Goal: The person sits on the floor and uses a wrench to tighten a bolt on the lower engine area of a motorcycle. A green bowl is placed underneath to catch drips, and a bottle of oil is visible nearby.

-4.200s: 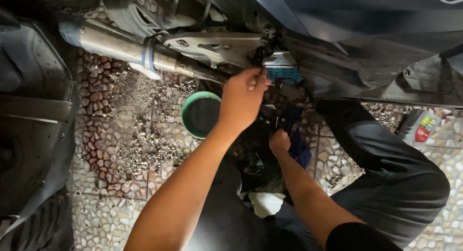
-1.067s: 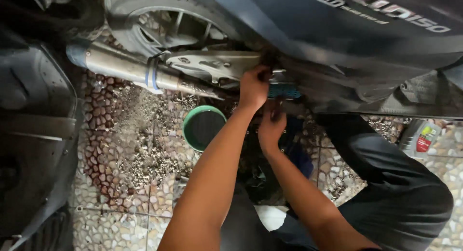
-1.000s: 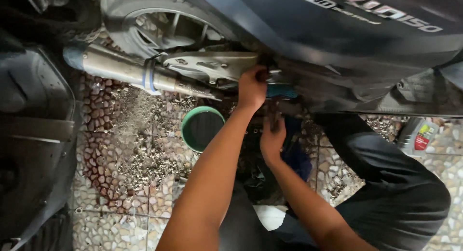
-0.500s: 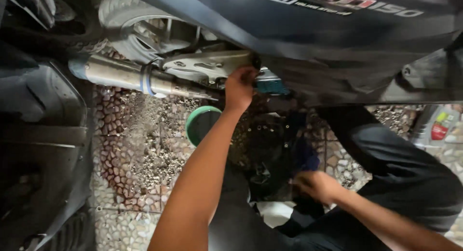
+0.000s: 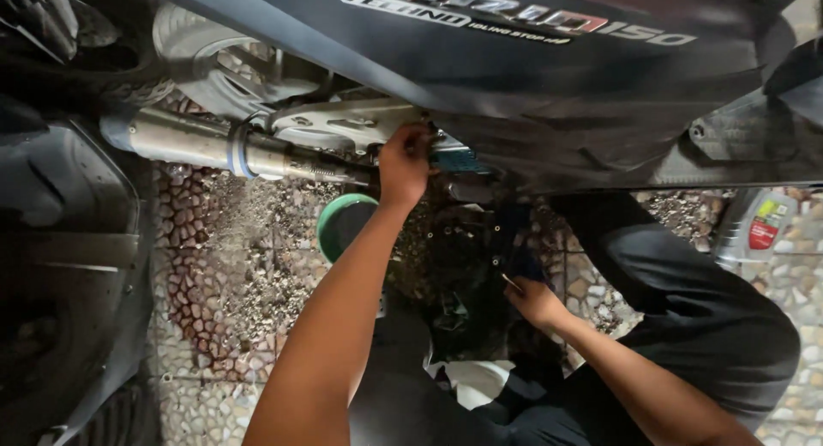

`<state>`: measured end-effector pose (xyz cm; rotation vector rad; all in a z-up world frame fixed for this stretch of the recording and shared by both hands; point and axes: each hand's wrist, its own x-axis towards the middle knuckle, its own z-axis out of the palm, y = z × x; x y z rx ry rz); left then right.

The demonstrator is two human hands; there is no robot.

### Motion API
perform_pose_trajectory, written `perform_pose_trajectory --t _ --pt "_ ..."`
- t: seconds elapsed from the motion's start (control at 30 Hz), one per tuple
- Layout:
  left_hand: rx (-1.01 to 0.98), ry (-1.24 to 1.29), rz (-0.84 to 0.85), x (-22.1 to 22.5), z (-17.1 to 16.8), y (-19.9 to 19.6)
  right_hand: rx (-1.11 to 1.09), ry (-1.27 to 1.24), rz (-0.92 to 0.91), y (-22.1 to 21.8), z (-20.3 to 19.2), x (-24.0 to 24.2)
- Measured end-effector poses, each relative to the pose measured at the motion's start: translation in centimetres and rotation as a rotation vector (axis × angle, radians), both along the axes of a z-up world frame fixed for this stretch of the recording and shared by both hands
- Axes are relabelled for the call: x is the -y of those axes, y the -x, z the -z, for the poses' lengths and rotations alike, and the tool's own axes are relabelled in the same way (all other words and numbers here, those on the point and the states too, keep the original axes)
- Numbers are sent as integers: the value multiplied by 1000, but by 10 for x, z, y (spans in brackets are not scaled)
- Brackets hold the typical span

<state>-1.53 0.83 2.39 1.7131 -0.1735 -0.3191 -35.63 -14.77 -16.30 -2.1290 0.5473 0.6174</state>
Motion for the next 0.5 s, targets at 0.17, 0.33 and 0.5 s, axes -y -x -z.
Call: perform_pose_trajectory --t 0.17,0.33,0.5 --pt "-151 136 33 -5 -3 -3 -9 -35 -31 4 4 -5" --pt "-199 215 89 -15 29 -14 24 -28 0 1 1 -2" --pt "-395 255 -48 -11 7 -14 -44 -1 15 -4 -9 -5"
